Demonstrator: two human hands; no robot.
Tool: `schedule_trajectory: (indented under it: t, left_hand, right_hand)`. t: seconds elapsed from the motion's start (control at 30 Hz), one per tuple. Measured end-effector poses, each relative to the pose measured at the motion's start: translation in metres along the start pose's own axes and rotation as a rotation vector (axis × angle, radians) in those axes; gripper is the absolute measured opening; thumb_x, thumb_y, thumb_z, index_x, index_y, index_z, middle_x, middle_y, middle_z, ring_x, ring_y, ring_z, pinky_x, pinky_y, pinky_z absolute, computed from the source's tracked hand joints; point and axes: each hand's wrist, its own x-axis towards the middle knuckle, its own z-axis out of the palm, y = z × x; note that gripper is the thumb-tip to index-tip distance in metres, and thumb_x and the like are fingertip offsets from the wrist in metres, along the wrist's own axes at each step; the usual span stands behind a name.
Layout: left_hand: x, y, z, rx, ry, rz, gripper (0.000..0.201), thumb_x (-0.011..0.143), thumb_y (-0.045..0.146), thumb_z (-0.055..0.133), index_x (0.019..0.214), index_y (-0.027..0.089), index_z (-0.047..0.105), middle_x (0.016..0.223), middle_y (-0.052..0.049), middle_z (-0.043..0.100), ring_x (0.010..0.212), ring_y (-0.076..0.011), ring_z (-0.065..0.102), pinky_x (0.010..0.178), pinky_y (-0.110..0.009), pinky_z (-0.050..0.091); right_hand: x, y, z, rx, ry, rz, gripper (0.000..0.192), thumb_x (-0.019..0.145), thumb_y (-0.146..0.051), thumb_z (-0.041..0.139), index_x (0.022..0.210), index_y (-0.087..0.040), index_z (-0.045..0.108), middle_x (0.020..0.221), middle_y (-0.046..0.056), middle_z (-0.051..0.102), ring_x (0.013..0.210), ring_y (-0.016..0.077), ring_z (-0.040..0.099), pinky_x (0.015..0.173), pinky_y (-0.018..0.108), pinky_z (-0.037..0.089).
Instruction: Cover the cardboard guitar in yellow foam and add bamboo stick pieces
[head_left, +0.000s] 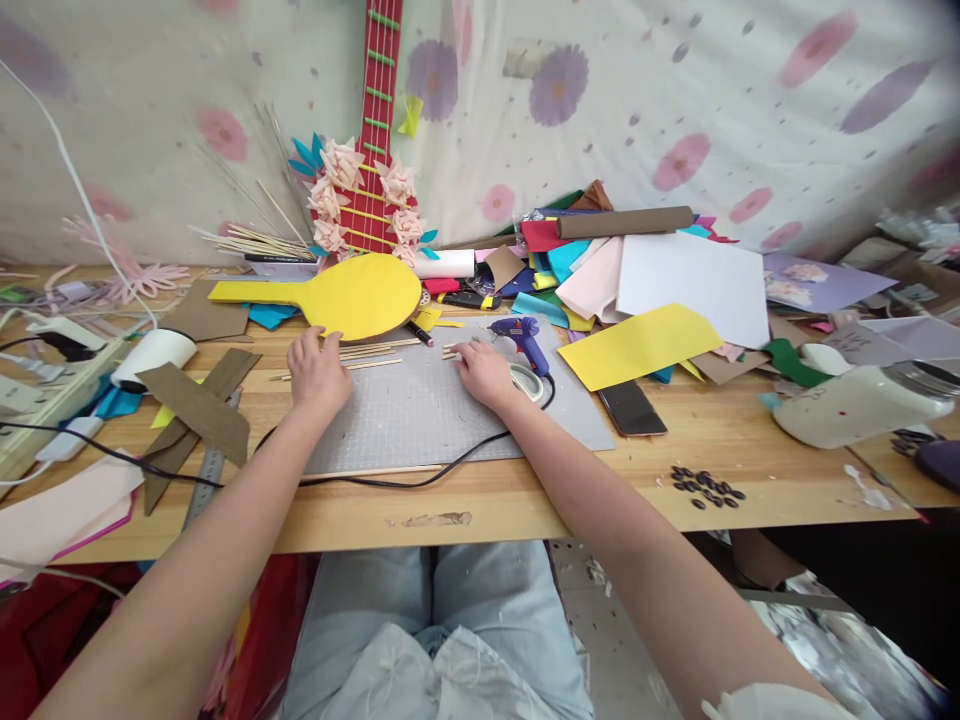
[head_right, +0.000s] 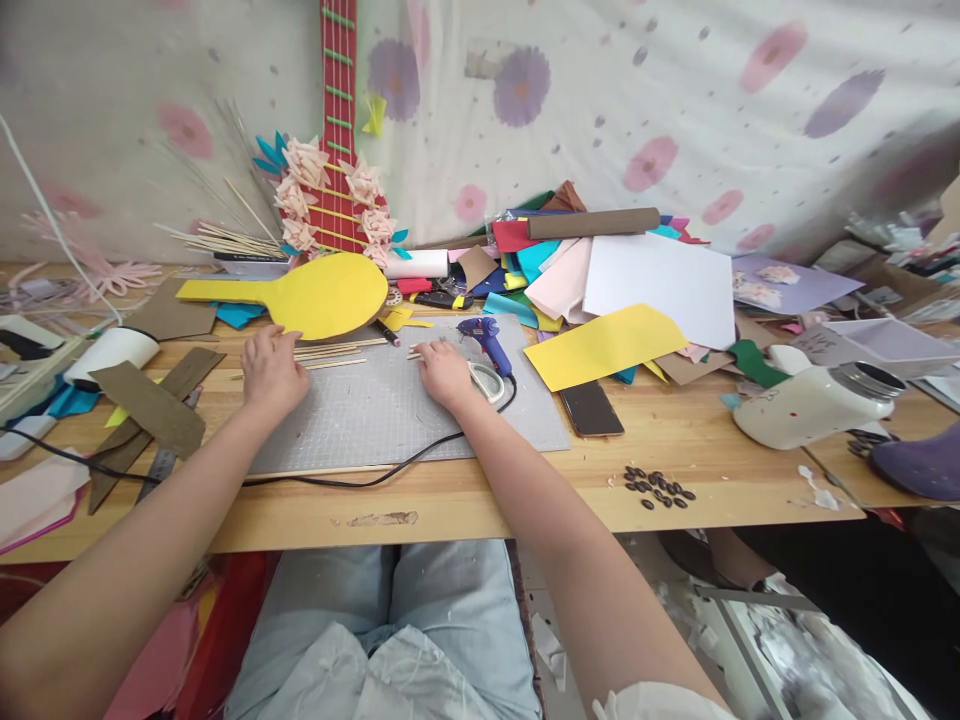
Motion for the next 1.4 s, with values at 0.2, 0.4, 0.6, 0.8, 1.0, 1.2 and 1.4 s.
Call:
schedule_trajectory:
  t: [0.2, 0.4, 0.6, 0.8, 1.0, 1.2, 1.4]
  left_hand:
    - [0.001, 0.024, 0.013, -0.097, 0.014, 0.000, 0.038, 0.076, 0.024, 0.051, 0.112, 0.013, 0.056, 0.119, -0.016, 0.049, 0.113, -0.0311, 0.042, 0.099, -0.044, 0.031]
    - [-0.007, 0.024, 0.029, -0.132, -0.049, 0.030, 0.033, 0.077, 0.026, 0.051, 0.107, 0.014, 0.058, 0.113, -0.014, 0.054, 0.109, -0.0292, 0.046, 0.096, -0.041, 0.034]
    - [-0.010, 0.022, 0.027, -0.164, -0.120, 0.110, 0.022, 0.077, 0.022, 0.048, 0.095, 0.018, 0.060, 0.100, -0.009, 0.062, 0.099, -0.0262, 0.053, 0.091, -0.039, 0.038]
    - [-0.007, 0.020, 0.028, -0.208, -0.073, 0.090, 0.033, 0.074, 0.009, 0.042, 0.102, 0.015, 0.058, 0.107, -0.009, 0.062, 0.103, -0.0234, 0.052, 0.093, -0.035, 0.039]
    - [0.015, 0.041, 0.027, -0.171, -0.204, 0.299, 0.037, 0.082, 0.020, 0.041, 0.117, 0.014, 0.053, 0.122, -0.010, 0.055, 0.113, -0.0226, 0.048, 0.097, -0.033, 0.038]
    - [0.035, 0.063, 0.024, 0.104, -0.353, 0.299, 0.031, 0.081, 0.017, 0.042, 0.108, 0.011, 0.056, 0.106, -0.014, 0.061, 0.102, -0.0269, 0.054, 0.086, -0.037, 0.043]
    - [0.031, 0.068, 0.024, 0.166, -0.363, 0.300, 0.031, 0.082, 0.009, 0.035, 0.103, 0.012, 0.058, 0.103, -0.013, 0.061, 0.103, -0.0259, 0.052, 0.082, -0.035, 0.044]
  right_hand:
    - [0.015, -0.008, 0.007, -0.013, -0.064, 0.100, 0.022, 0.086, -0.029, 0.045, 0.103, -0.020, 0.058, 0.103, 0.008, 0.063, 0.098, 0.0227, 0.054, 0.076, 0.032, 0.042]
    - [0.016, -0.007, 0.006, 0.070, -0.036, 0.165, 0.018, 0.085, -0.028, 0.047, 0.099, -0.022, 0.058, 0.098, 0.006, 0.064, 0.094, 0.0209, 0.055, 0.075, 0.031, 0.041]
    - [0.011, -0.004, 0.003, 0.276, 0.083, 0.251, 0.019, 0.085, -0.027, 0.046, 0.098, -0.020, 0.057, 0.085, 0.003, 0.063, 0.082, 0.0167, 0.055, 0.071, 0.028, 0.040]
    - [0.013, -0.003, 0.005, 0.324, 0.124, 0.260, 0.019, 0.083, -0.028, 0.047, 0.097, -0.020, 0.057, 0.081, 0.002, 0.061, 0.078, 0.0163, 0.054, 0.070, 0.028, 0.039]
    - [0.016, -0.002, 0.008, 0.292, 0.124, 0.267, 0.018, 0.084, -0.027, 0.045, 0.096, -0.020, 0.057, 0.085, 0.004, 0.062, 0.079, 0.0176, 0.054, 0.070, 0.029, 0.039]
    - [0.017, -0.001, 0.009, 0.278, 0.121, 0.266, 0.018, 0.084, -0.027, 0.045, 0.095, -0.020, 0.057, 0.082, 0.004, 0.063, 0.079, 0.0180, 0.055, 0.069, 0.029, 0.040]
    - [0.016, -0.002, 0.008, 0.261, 0.123, 0.258, 0.018, 0.084, -0.027, 0.045, 0.096, -0.020, 0.056, 0.082, 0.003, 0.063, 0.079, 0.0175, 0.055, 0.069, 0.029, 0.039]
